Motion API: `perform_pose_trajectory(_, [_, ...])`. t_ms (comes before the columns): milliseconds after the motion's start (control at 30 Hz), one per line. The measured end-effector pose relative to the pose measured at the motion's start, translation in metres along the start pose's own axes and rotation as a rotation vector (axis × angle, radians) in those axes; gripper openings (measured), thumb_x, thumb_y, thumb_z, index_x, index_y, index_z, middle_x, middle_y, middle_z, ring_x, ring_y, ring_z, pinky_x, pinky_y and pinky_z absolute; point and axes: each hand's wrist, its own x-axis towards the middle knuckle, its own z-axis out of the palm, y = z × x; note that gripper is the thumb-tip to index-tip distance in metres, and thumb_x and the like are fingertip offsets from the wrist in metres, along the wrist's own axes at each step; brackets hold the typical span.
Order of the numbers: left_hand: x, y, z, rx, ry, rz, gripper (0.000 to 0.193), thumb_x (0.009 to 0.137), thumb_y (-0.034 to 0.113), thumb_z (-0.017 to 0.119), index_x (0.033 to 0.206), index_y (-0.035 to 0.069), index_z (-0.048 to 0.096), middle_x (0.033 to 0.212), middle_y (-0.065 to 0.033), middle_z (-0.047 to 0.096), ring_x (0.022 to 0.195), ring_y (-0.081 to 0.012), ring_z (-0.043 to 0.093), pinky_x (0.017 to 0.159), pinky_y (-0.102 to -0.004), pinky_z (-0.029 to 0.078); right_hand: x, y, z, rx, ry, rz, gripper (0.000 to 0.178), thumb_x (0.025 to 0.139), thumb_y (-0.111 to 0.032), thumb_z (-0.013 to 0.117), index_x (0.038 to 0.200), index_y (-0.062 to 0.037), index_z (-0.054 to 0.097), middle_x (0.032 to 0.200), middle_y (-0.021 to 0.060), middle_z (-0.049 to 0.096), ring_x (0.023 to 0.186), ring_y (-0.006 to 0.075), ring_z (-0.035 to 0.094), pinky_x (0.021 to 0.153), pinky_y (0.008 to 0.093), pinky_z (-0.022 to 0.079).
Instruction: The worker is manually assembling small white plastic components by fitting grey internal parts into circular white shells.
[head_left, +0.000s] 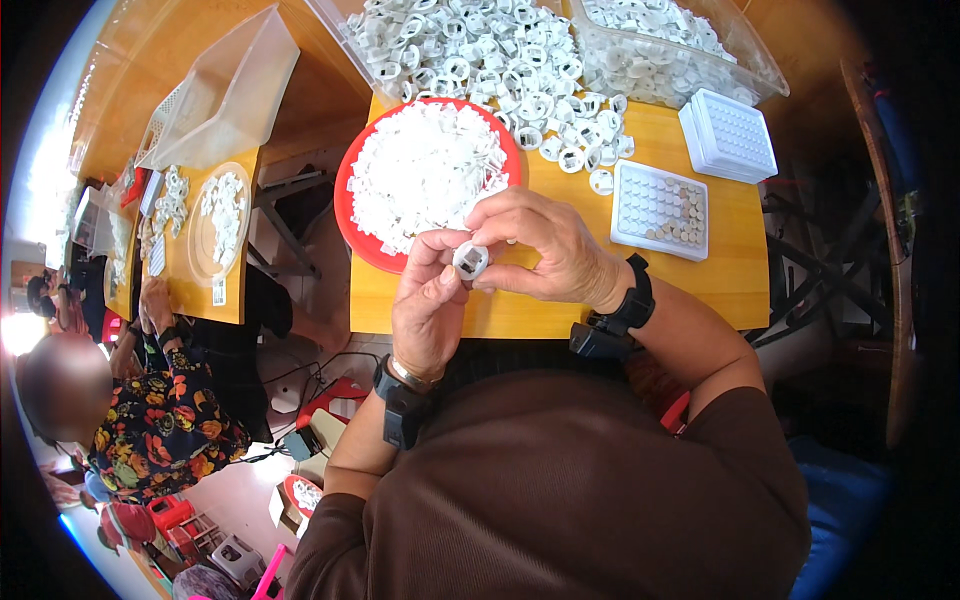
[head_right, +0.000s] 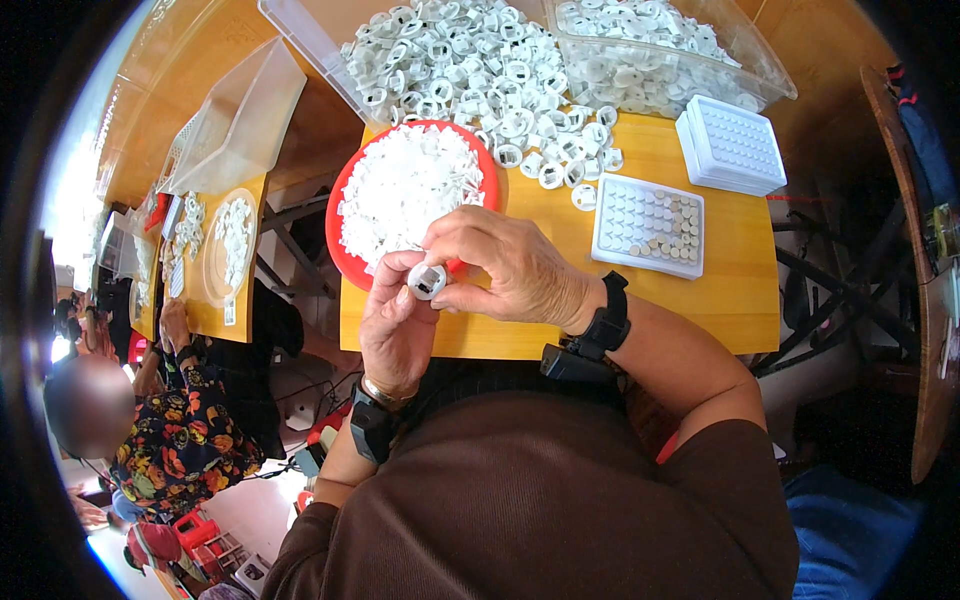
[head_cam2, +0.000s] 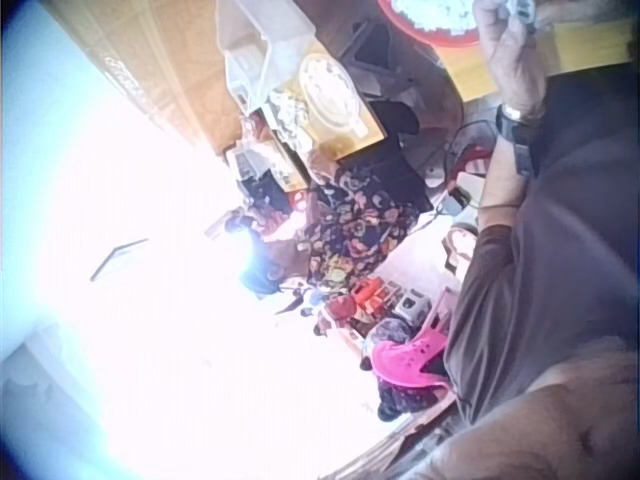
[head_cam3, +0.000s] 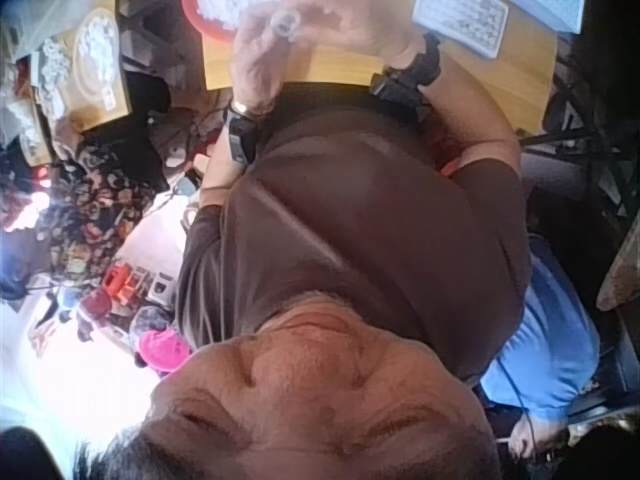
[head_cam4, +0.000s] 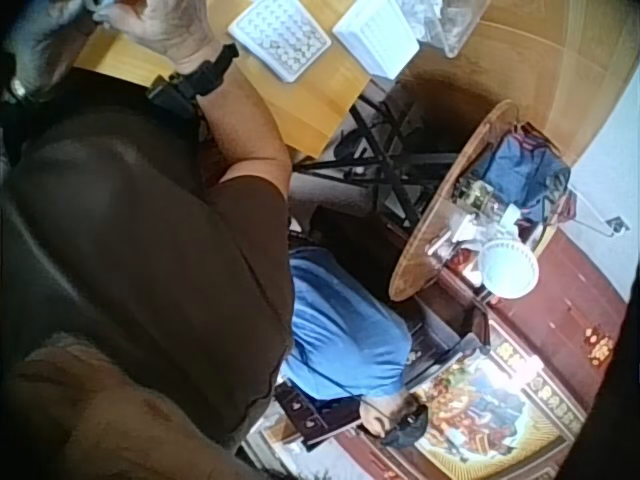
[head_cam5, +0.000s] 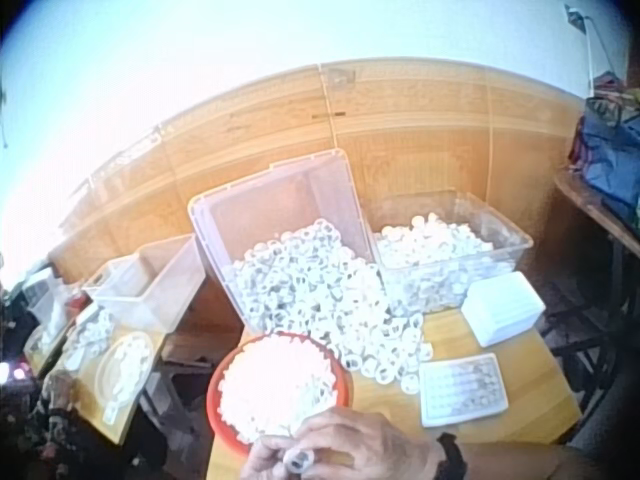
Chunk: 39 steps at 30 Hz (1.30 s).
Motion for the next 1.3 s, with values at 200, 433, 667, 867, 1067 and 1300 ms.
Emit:
perform_pose_trajectory(200, [0.001, -0.002, -0.002, -0.11, 0.01, -0.052, 0.036, 0.091, 0.021, 0.061, 0.119, 0.003, 0.049, 0.113, -0.0084, 0.058, 0.103, -0.0172, 0.057, 0.088, -0.0327, 0.046, 0.001, 0.001, 0.0, -0.054, 0.007, -0.058, 0.034, 0.069, -0.01, 0.082, 0.097, -0.0099, 0.063, 0.104, 0.0088, 0.062, 0.087, 0.0234, 0.064, 0.071, 0.032, 0.054])
perform_pose_trajectory(433, [0.001, -0.007, -0.005, -0.048, 0.11, 0.007, 0.028, 0.094, 0.018, 0.057, 0.118, 0.004, 0.051, 0.108, -0.0063, 0.059, 0.098, -0.0153, 0.057, 0.088, -0.0312, 0.044, 0.001, -0.003, 0.006, -0.275, -0.007, -0.067, 0.032, 0.065, -0.009, 0.081, 0.092, -0.0091, 0.064, 0.104, 0.0074, 0.062, 0.084, 0.0228, 0.064, 0.069, 0.0324, 0.053])
perform_pose_trajectory(667, [-0.002, -0.008, -0.003, 0.162, 0.189, -0.001, 0.025, 0.095, 0.017, 0.054, 0.115, 0.003, 0.054, 0.108, -0.0061, 0.06, 0.098, -0.0146, 0.056, 0.086, -0.0306, 0.043, -0.002, 0.001, 0.009, -0.143, -0.035, 0.032, 0.029, 0.068, -0.008, 0.08, 0.092, -0.0074, 0.064, 0.105, 0.0076, 0.062, 0.085, 0.0244, 0.064, 0.071, 0.0335, 0.053])
perform_pose_trajectory(867, [0.0, 0.0, -0.015, 0.129, 0.176, 0.084, 0.025, 0.095, 0.017, 0.052, 0.114, 0.001, 0.053, 0.101, -0.0105, 0.062, 0.091, -0.0196, 0.059, 0.083, -0.0312, 0.045, 0.004, 0.009, -0.008, -0.141, -0.009, 0.143, 0.013, 0.077, -0.013, 0.071, 0.087, -0.0071, 0.064, 0.089, 0.0074, 0.063, 0.081, 0.0272, 0.063, 0.068, 0.0363, 0.051])
perform_pose_trajectory(1067, [-0.009, 0.018, -0.037, 0.094, 0.263, 0.13, 0.024, 0.097, 0.022, 0.05, 0.112, 0.003, 0.051, 0.098, -0.0117, 0.062, 0.087, -0.0206, 0.059, 0.08, -0.0313, 0.047, 0.0, 0.013, -0.032, -0.345, -0.15, 0.373, 0.008, 0.081, -0.011, 0.067, 0.085, -0.0048, 0.068, 0.082, 0.0079, 0.064, 0.075, 0.0243, 0.063, 0.067, 0.0336, 0.049])
perform_pose_trajectory(1300, [-0.012, 0.02, -0.036, 0.075, 0.261, 0.108, 0.025, 0.097, 0.024, 0.049, 0.111, 0.003, 0.051, 0.097, -0.0114, 0.061, 0.086, -0.0207, 0.059, 0.078, -0.0308, 0.045, -0.007, 0.016, -0.015, -0.599, -0.375, 0.396, 0.009, 0.08, -0.016, 0.065, 0.082, -0.0078, 0.068, 0.085, 0.0065, 0.063, 0.079, 0.0281, 0.063, 0.067, 0.0387, 0.05])
